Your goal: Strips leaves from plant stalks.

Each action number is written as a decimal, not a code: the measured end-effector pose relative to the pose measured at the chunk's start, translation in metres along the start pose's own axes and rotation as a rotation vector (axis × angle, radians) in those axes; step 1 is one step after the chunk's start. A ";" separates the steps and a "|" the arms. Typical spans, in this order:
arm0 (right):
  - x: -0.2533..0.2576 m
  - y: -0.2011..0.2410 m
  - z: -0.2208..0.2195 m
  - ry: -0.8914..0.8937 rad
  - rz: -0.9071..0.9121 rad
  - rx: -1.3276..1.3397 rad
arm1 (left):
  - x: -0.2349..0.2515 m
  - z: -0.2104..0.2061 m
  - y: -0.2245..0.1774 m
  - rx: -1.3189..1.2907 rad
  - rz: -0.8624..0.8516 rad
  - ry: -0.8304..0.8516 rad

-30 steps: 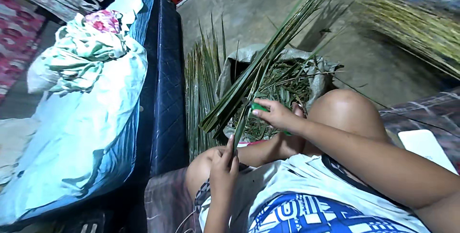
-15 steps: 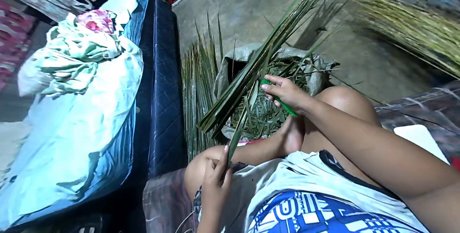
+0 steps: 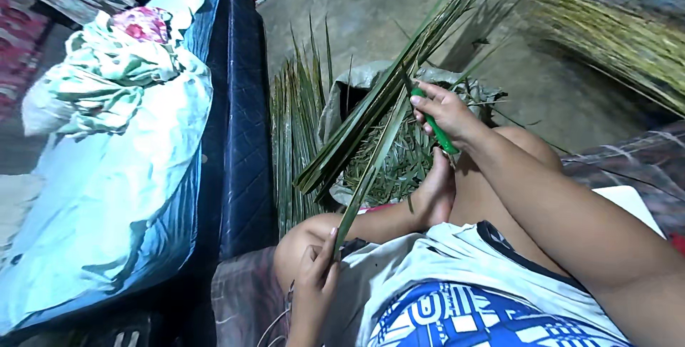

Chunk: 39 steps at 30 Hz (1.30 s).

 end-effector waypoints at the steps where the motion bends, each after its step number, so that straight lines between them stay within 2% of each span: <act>1: -0.001 0.002 0.000 -0.012 0.026 -0.023 | 0.000 0.000 0.000 -0.014 0.007 0.002; 3: 0.000 0.004 0.004 -0.060 0.062 -0.070 | 0.001 0.003 0.000 -0.032 0.013 0.009; 5: 0.005 0.007 0.019 -0.181 0.095 -0.098 | 0.000 0.007 0.003 -0.046 0.041 0.011; 7: 0.008 0.016 0.044 -0.311 0.123 -0.063 | -0.003 0.010 0.010 -0.086 0.111 0.003; 9: 0.007 0.024 0.056 -0.352 0.172 -0.035 | -0.006 0.010 0.013 -0.127 0.196 -0.004; 11: -0.001 0.024 0.040 -0.243 0.218 -0.069 | -0.002 0.004 0.014 -0.165 0.249 -0.011; 13: -0.017 0.009 0.000 -0.009 0.205 -0.171 | 0.004 -0.004 0.015 -0.190 0.246 -0.020; 17: -0.054 -0.049 -0.084 0.477 -0.097 -0.454 | 0.020 -0.015 0.008 -0.247 0.277 -0.042; 19: -0.065 -0.066 -0.105 0.626 -0.171 -0.491 | 0.024 -0.019 0.006 -0.299 0.312 -0.031; 24: -0.064 -0.077 -0.113 0.696 -0.220 -0.420 | 0.023 -0.027 0.005 -0.351 0.350 -0.058; 30: -0.073 -0.081 -0.117 0.746 -0.321 -0.366 | 0.028 -0.028 -0.005 -0.103 0.259 -0.109; 33: -0.072 -0.083 -0.118 0.772 -0.323 -0.361 | 0.031 -0.029 -0.009 -0.044 0.248 -0.107; 39: -0.084 -0.099 -0.130 0.917 -0.265 -0.484 | 0.032 -0.031 -0.012 -0.097 0.290 -0.116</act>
Point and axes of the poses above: each hand's wrist, its own x-axis towards the middle knuckle, its own z-axis out of the back of the hand, y = z × x, the point moved 7 cm from there along x, towards the middle knuckle, and after that the axes turned 13 degrees about -z, right-handed, at the moved point
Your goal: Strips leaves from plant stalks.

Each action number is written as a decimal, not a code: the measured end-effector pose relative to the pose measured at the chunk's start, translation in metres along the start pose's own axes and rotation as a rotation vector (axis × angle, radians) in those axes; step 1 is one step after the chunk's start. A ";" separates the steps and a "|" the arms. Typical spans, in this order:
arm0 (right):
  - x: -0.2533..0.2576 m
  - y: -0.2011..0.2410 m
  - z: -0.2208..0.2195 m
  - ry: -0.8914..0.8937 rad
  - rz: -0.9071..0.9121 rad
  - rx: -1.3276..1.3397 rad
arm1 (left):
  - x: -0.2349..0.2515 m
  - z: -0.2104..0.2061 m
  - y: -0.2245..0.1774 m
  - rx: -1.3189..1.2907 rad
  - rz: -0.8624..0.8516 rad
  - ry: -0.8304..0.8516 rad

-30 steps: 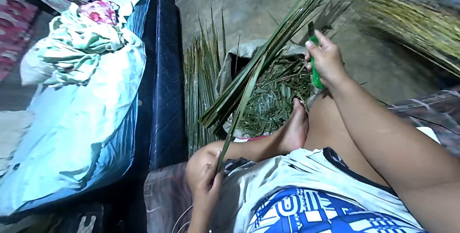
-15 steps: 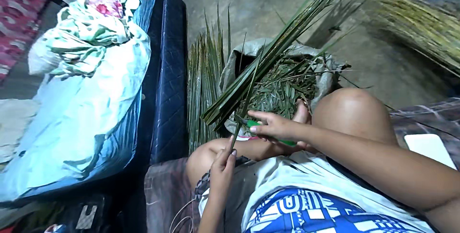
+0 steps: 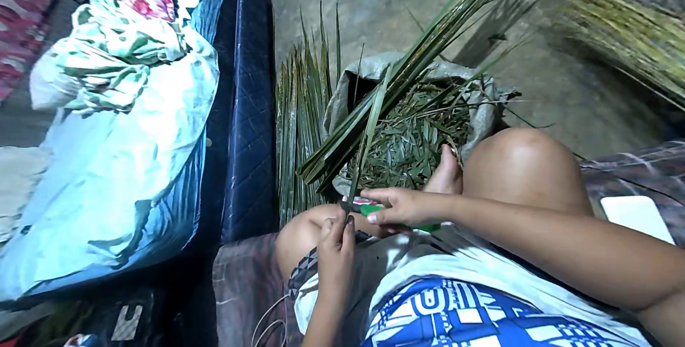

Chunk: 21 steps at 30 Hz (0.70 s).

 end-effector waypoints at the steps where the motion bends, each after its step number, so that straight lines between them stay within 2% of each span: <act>1: 0.000 0.000 -0.003 -0.004 0.006 -0.018 | 0.000 0.000 -0.001 0.005 0.009 -0.005; 10: -0.004 0.010 0.014 -0.351 0.082 -0.112 | 0.006 0.002 -0.001 -0.088 0.053 -0.001; 15: -0.025 0.020 0.077 -0.604 0.005 -0.015 | -0.005 -0.005 0.004 -0.300 0.145 0.054; 18: -0.040 0.021 0.109 -0.724 0.140 0.158 | -0.012 -0.007 0.007 -0.377 0.197 0.078; 20: -0.042 0.022 0.108 -0.696 0.176 0.215 | -0.012 -0.008 0.008 -0.394 0.219 0.082; 21: -0.040 0.023 0.098 -0.628 0.162 0.203 | -0.011 -0.008 0.008 -0.399 0.225 0.080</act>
Point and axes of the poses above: each hand's wrist, its own x-axis towards the middle knuckle, its own z-axis out of the back of the hand, y = z × x, the point moved 7 cm from there along x, towards the middle knuckle, and after that the axes turned 13 degrees about -z, right-handed, at the moved point
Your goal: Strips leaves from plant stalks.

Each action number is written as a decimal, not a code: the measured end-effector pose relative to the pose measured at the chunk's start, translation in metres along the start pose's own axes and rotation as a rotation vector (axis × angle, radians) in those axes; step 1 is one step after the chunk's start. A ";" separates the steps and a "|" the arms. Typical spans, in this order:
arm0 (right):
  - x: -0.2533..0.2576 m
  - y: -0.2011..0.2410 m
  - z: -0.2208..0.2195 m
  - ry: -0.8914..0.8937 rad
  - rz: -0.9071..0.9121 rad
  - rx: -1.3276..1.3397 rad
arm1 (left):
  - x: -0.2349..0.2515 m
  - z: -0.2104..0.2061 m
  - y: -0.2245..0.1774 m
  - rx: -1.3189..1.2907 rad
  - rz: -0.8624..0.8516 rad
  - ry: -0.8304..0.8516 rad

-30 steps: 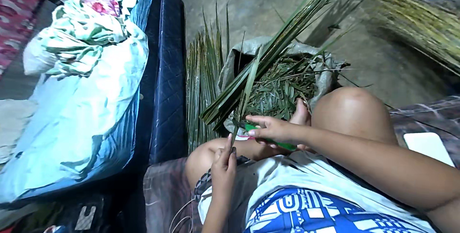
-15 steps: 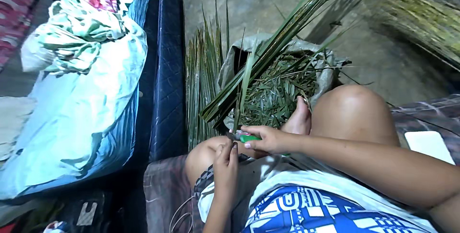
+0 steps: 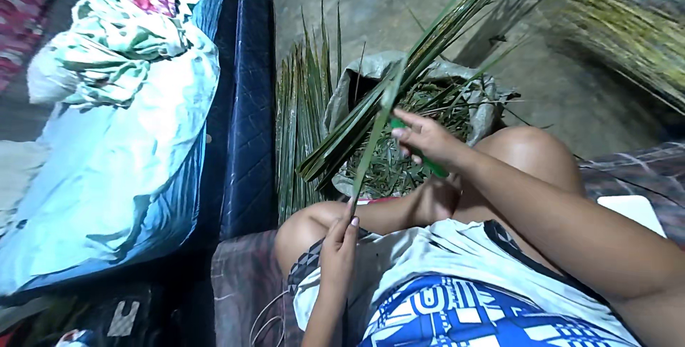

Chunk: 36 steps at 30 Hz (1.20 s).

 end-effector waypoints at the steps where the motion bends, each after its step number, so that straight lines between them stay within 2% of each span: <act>1: -0.005 -0.003 -0.014 0.092 -0.030 -0.038 | 0.002 0.000 -0.001 -0.007 -0.002 -0.004; 4: -0.020 -0.022 -0.060 0.351 -0.089 -0.192 | 0.006 -0.001 -0.006 -0.007 -0.017 -0.017; 6: -0.023 -0.030 -0.076 0.421 -0.090 -0.224 | 0.008 -0.002 -0.008 -0.012 -0.020 -0.018; 17: -0.019 -0.021 -0.066 0.287 -0.006 -0.328 | 0.006 -0.009 -0.009 -0.217 0.115 0.044; 22: -0.007 -0.003 -0.027 0.071 0.009 -0.246 | -0.004 -0.010 -0.005 -0.229 0.132 0.104; 26: 0.004 0.000 0.004 0.001 0.119 -0.156 | -0.013 -0.010 -0.003 -0.241 0.133 0.125; 29: 0.004 0.011 0.011 -0.073 0.084 -0.176 | -0.015 -0.007 -0.001 -0.221 0.146 0.147; 36: 0.017 0.025 0.093 -0.436 0.063 0.061 | -0.025 0.006 0.012 -0.196 0.153 0.141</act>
Point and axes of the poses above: each hand's wrist, its own x-axis towards the middle knuckle, its own z-axis out of the back of the hand, y = z × x, the point moved 7 cm from there along x, towards the middle knuckle, and after that the axes turned 13 degrees about -z, right-handed, at the moved point
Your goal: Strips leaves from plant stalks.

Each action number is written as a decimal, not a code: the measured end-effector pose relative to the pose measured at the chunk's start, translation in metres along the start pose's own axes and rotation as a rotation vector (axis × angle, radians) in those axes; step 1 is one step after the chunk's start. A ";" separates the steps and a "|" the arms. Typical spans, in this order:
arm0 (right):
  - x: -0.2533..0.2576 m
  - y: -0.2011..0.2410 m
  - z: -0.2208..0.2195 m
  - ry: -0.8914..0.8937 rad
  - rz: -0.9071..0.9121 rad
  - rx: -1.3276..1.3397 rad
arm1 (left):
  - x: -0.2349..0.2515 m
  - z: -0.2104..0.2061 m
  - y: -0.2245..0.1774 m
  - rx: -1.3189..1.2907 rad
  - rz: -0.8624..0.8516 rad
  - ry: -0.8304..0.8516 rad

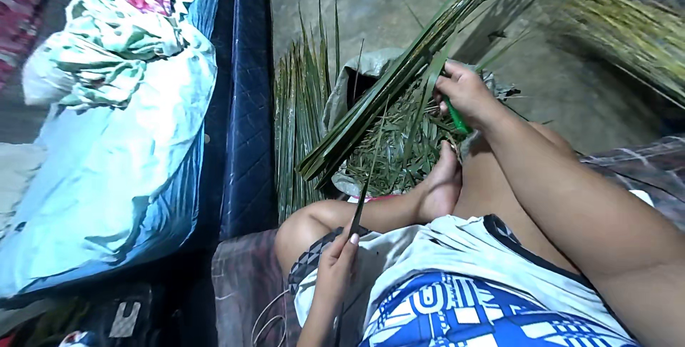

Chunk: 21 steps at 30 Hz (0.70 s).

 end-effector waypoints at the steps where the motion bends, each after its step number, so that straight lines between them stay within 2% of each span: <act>1: -0.002 -0.001 0.000 0.000 -0.020 0.006 | 0.000 0.000 0.000 0.004 0.006 -0.013; 3: -0.015 -0.005 -0.015 0.110 -0.061 -0.027 | 0.002 0.000 0.001 0.020 0.021 -0.041; 8: -0.066 -0.041 -0.082 0.635 -0.190 -0.261 | 0.009 -0.004 -0.001 0.079 0.019 -0.114; 12: -0.095 -0.064 -0.118 0.849 -0.294 -0.467 | 0.014 -0.009 -0.006 0.100 -0.018 -0.138; 15: -0.097 -0.063 -0.127 0.876 -0.270 -0.368 | 0.016 -0.011 -0.004 0.055 -0.015 -0.128; 21: -0.078 -0.053 -0.118 0.705 -0.185 -0.405 | 0.020 -0.017 -0.012 -0.078 0.035 -0.066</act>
Point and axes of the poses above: each hand's wrist, its own x-axis towards the middle knuckle, its own z-axis out of the back of the hand, y = z × x, the point moved 7 cm from there along x, towards the middle knuckle, and after that the axes turned 13 degrees about -z, right-handed, at the moved point
